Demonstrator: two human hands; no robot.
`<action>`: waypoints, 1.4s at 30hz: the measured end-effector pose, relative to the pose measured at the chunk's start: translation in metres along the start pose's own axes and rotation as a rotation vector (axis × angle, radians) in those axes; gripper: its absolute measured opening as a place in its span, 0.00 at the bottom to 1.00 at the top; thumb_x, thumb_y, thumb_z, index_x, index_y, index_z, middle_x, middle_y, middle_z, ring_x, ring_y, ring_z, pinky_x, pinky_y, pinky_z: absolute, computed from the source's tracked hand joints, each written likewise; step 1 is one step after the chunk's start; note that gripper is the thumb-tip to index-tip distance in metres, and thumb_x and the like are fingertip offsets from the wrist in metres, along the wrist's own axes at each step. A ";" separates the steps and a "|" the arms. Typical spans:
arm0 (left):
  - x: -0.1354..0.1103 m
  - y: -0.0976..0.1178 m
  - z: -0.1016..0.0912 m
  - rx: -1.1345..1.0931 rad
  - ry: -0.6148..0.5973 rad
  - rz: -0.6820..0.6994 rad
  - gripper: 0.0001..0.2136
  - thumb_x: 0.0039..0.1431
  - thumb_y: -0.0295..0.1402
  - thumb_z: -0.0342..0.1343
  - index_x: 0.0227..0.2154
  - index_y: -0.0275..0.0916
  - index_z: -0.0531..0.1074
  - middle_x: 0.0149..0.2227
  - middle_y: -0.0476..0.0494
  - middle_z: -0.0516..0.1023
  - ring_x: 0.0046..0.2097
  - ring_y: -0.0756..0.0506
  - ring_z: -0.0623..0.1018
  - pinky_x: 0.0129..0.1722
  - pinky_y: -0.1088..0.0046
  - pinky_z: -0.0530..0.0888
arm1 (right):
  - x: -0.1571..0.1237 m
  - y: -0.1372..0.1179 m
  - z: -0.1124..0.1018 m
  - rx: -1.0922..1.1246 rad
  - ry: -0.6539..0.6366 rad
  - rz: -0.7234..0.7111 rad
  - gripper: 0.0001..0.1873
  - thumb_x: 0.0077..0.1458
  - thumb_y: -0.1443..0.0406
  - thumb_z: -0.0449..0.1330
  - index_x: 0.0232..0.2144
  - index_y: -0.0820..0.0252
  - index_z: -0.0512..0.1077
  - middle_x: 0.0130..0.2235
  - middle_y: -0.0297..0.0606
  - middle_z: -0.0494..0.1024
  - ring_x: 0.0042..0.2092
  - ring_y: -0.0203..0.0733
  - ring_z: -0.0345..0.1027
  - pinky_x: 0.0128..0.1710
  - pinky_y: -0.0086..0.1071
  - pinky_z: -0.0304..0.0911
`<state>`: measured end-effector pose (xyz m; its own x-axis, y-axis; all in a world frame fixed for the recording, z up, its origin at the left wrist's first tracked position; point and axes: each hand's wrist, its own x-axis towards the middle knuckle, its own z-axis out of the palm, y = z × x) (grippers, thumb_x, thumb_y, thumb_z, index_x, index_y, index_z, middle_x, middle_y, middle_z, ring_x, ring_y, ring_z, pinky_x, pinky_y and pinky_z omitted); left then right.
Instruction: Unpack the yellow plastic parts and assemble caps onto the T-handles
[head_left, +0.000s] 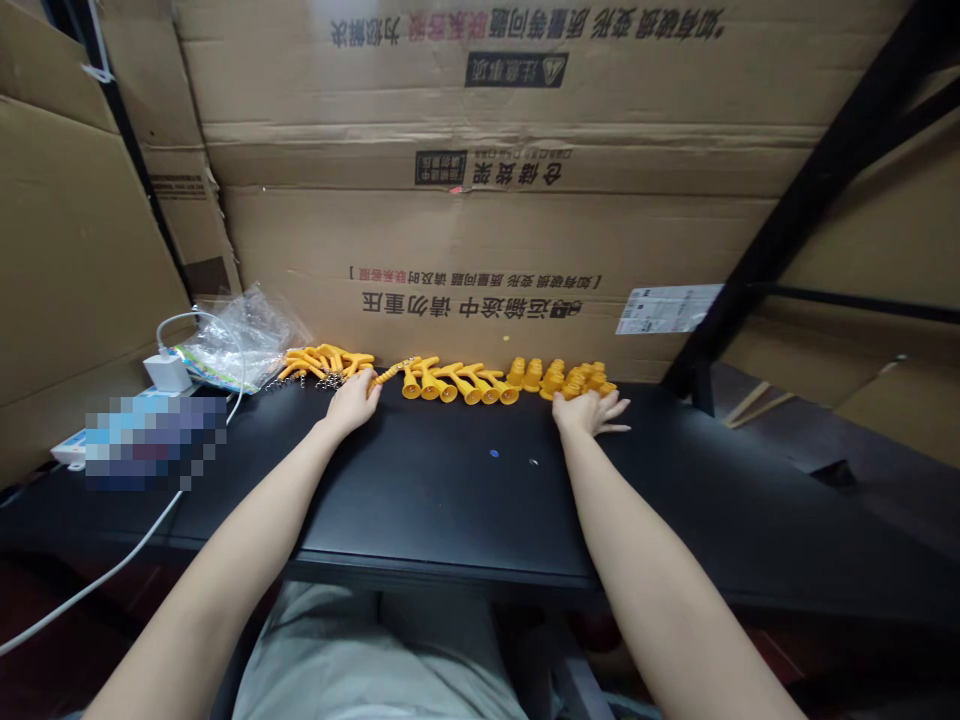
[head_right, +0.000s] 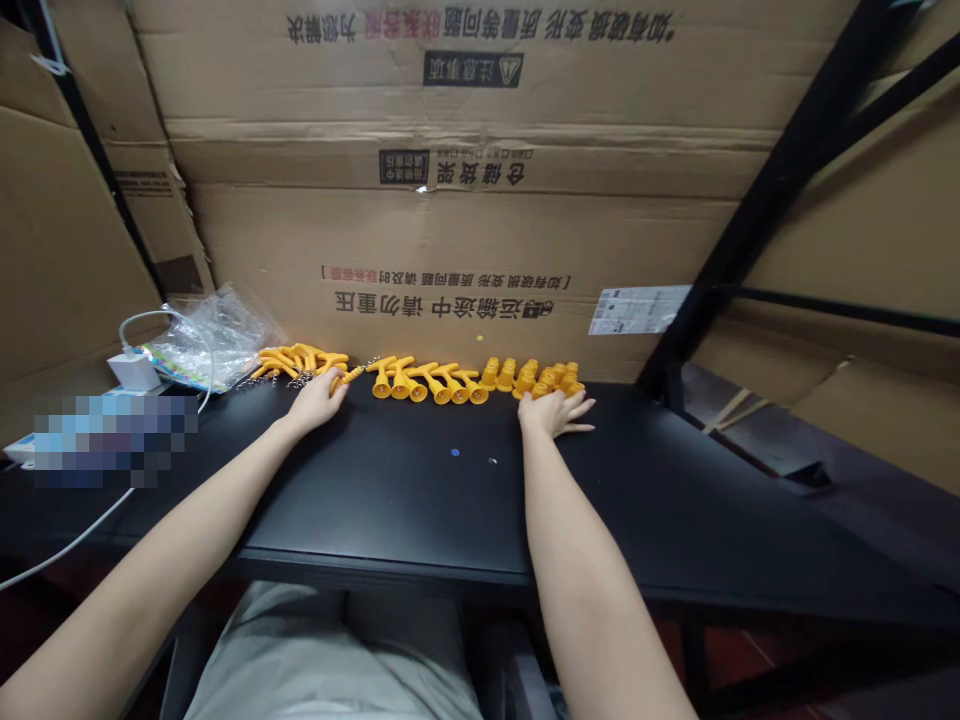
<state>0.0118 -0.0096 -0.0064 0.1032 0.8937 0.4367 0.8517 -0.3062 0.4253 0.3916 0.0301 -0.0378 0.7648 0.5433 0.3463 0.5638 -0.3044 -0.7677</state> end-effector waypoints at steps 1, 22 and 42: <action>0.000 0.000 0.000 -0.004 0.002 0.006 0.10 0.61 0.35 0.48 0.44 0.41 0.67 0.45 0.38 0.75 0.48 0.41 0.75 0.50 0.61 0.70 | 0.000 0.000 0.001 -0.018 -0.010 -0.001 0.25 0.46 0.64 0.59 0.48 0.66 0.71 0.66 0.59 0.50 0.68 0.64 0.30 0.60 0.68 0.25; -0.003 0.005 -0.002 0.025 -0.021 0.042 0.09 0.58 0.35 0.52 0.42 0.42 0.68 0.45 0.41 0.74 0.48 0.41 0.75 0.49 0.64 0.71 | -0.085 -0.088 -0.001 0.102 -0.528 -1.164 0.14 0.50 0.72 0.54 0.40 0.57 0.68 0.45 0.43 0.77 0.50 0.50 0.69 0.60 0.67 0.33; -0.007 0.019 -0.009 0.036 -0.025 0.130 0.11 0.55 0.36 0.53 0.42 0.41 0.69 0.40 0.42 0.76 0.43 0.42 0.77 0.43 0.65 0.73 | -0.109 -0.094 -0.005 0.341 -0.686 -1.264 0.15 0.60 0.65 0.52 0.49 0.56 0.70 0.49 0.46 0.71 0.50 0.48 0.68 0.53 0.46 0.63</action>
<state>0.0231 -0.0246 0.0056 0.2260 0.8553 0.4662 0.8480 -0.4083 0.3379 0.2562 -0.0041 -0.0007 -0.5156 0.5866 0.6245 0.5554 0.7838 -0.2777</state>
